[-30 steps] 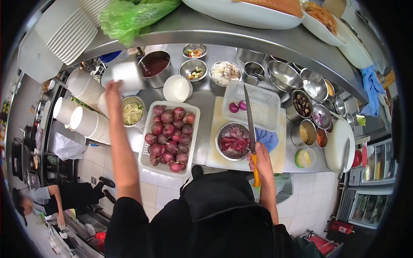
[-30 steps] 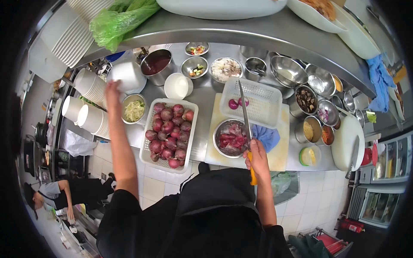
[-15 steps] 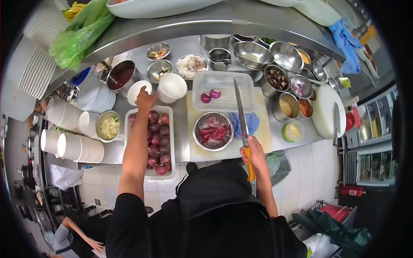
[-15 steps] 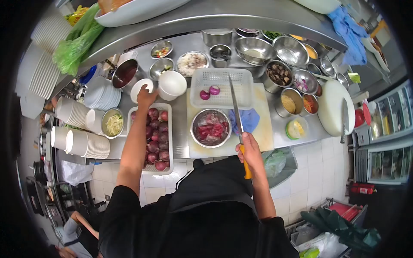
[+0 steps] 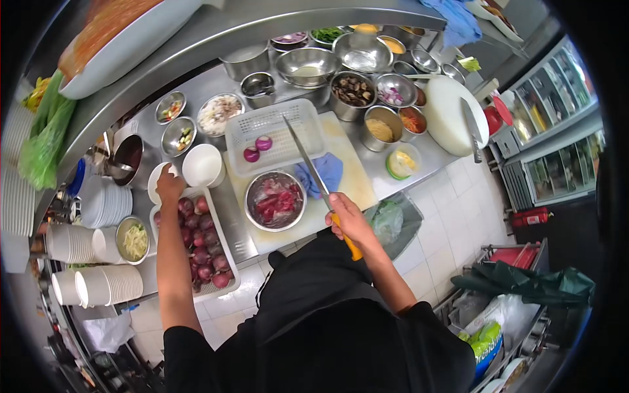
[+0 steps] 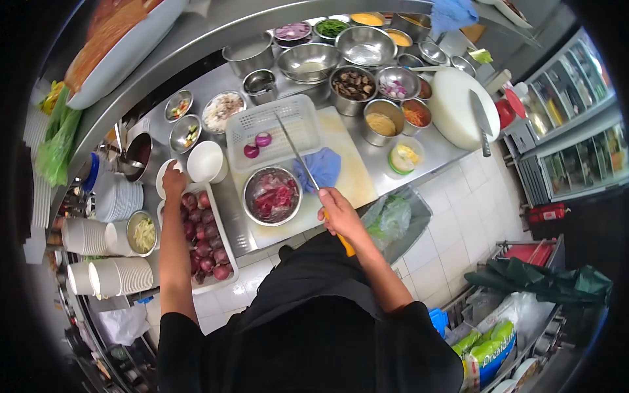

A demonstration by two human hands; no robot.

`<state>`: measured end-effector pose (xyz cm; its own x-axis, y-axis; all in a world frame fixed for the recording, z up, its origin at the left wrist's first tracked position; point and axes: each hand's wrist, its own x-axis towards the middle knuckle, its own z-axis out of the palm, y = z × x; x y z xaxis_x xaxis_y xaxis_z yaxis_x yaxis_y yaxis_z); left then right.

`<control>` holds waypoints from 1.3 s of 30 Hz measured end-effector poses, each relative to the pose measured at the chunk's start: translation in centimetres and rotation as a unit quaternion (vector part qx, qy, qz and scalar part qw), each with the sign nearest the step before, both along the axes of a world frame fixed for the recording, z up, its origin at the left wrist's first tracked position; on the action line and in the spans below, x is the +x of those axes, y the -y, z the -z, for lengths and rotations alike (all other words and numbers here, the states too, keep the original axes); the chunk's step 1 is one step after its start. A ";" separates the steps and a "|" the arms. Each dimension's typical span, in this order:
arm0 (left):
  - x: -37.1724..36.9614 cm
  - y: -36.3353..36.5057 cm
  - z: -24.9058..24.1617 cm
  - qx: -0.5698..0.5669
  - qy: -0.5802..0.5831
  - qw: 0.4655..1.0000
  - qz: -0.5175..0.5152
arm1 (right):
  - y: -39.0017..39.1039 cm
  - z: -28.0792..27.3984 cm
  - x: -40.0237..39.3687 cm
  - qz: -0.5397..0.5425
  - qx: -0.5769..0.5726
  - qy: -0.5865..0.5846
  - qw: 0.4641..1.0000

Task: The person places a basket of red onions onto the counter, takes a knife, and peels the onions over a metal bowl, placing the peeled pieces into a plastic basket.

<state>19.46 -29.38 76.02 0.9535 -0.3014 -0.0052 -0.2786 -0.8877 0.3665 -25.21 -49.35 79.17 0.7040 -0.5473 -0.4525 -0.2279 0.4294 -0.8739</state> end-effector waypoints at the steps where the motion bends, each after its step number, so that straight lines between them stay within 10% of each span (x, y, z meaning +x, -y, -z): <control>1: -0.3 0.3 0.4 0.000 -0.001 1.000 0.004 | 0.1 0.3 0.0 -0.001 0.006 0.001 1.000; 6: -3.3 0.5 0.8 -0.188 0.148 0.967 0.086 | 0.2 0.5 0.7 -0.012 0.010 -0.003 1.000; 15: -16.9 2.5 -3.0 -0.350 0.066 0.921 0.156 | 0.3 1.1 2.1 -0.035 -0.005 -0.008 0.999; 22: -20.1 2.8 -2.9 -0.299 -0.087 0.939 0.144 | 0.6 0.4 2.6 -0.022 -0.004 0.001 1.000; 39: -18.8 10.5 -6.1 -0.250 0.073 0.932 0.251 | 1.8 0.6 1.0 -0.031 0.022 0.013 0.999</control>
<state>0.67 -39.85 82.07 0.6720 -0.6396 0.3733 -0.6914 -0.3611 0.6258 -24.17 -51.14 78.61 0.7483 -0.4820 -0.4557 -0.2322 0.4531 -0.8607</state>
